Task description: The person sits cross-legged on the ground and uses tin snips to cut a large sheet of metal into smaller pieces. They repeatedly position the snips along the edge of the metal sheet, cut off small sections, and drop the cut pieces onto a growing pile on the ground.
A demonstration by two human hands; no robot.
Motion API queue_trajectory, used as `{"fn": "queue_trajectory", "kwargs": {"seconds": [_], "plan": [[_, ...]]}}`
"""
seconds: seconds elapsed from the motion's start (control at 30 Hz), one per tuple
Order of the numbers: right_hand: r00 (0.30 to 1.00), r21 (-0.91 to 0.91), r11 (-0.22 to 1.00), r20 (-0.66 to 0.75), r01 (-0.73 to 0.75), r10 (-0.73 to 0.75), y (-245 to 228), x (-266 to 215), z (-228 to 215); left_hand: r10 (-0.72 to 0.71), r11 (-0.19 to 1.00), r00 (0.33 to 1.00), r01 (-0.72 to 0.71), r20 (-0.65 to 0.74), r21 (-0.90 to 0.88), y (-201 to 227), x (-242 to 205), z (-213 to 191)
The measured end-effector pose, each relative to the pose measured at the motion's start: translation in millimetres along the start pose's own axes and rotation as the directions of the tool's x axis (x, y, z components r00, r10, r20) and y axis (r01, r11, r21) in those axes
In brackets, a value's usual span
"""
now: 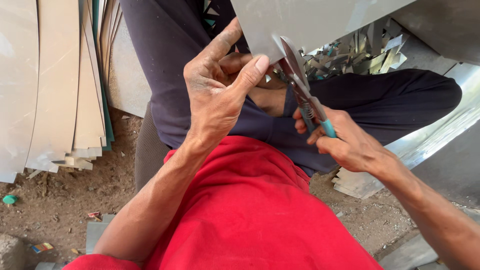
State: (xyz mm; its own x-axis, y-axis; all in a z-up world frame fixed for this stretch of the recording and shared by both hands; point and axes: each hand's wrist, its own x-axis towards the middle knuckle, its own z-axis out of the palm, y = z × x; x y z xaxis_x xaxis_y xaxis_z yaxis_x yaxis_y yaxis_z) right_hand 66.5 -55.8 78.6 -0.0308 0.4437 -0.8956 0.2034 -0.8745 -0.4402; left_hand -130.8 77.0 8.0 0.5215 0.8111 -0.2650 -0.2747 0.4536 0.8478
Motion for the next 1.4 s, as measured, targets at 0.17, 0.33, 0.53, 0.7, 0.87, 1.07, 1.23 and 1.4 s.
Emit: {"fn": "queue_trajectory", "kwargs": {"seconds": [0.17, 0.33, 0.53, 0.7, 0.87, 1.07, 1.23, 1.4], "plan": [[0.999, -0.125, 0.991, -0.004, 0.049, -0.050, 3.1, 3.5, -12.3, -0.024, 0.999, 1.000, 0.024, -0.010, 0.045, 3.0, 2.8, -1.7], [0.999, -0.331, 0.944, -0.042, 0.005, -0.020, 34.5, 9.3, -22.2, -0.134, 0.989, 0.989, 0.137, -0.057, 0.048, 16.4, 3.0, 1.5], [1.000, 0.104, 0.995, -0.025, 0.006, -0.003, 33.5, -11.9, 2.6, -0.084, 0.996, 0.996, 0.085, 0.026, -0.018, 3.4, 9.3, 17.7], [0.979, 0.266, 0.957, -0.194, 0.115, -0.064, 27.7, -29.4, 56.0, -0.083, 0.996, 0.995, 0.085, 0.054, -0.031, -16.1, 8.5, 39.8], [0.942, 0.146, 0.982, -0.330, 0.119, -0.066, 26.0, -20.7, 52.3, -0.095, 0.994, 0.992, 0.098, 0.087, -0.039, -16.9, 6.8, 37.0], [0.930, 0.061, 0.997, -0.362, -0.046, 0.065, 24.7, -17.2, 49.6, -0.149, 0.989, 0.988, 0.150, 0.044, -0.010, -19.9, 5.9, 38.9], [0.924, 0.170, 0.970, -0.369, 0.172, -0.099, 36.7, -30.5, 50.5, -0.070, 0.965, 0.985, 0.107, 0.158, -0.238, -30.1, 10.9, 35.8], [0.897, 0.266, 0.944, -0.438, 0.194, -0.060, 83.7, -40.8, 79.6, -0.087, 0.968, 0.969, 0.137, 0.229, -0.211, -47.9, 18.2, 48.0]]}}
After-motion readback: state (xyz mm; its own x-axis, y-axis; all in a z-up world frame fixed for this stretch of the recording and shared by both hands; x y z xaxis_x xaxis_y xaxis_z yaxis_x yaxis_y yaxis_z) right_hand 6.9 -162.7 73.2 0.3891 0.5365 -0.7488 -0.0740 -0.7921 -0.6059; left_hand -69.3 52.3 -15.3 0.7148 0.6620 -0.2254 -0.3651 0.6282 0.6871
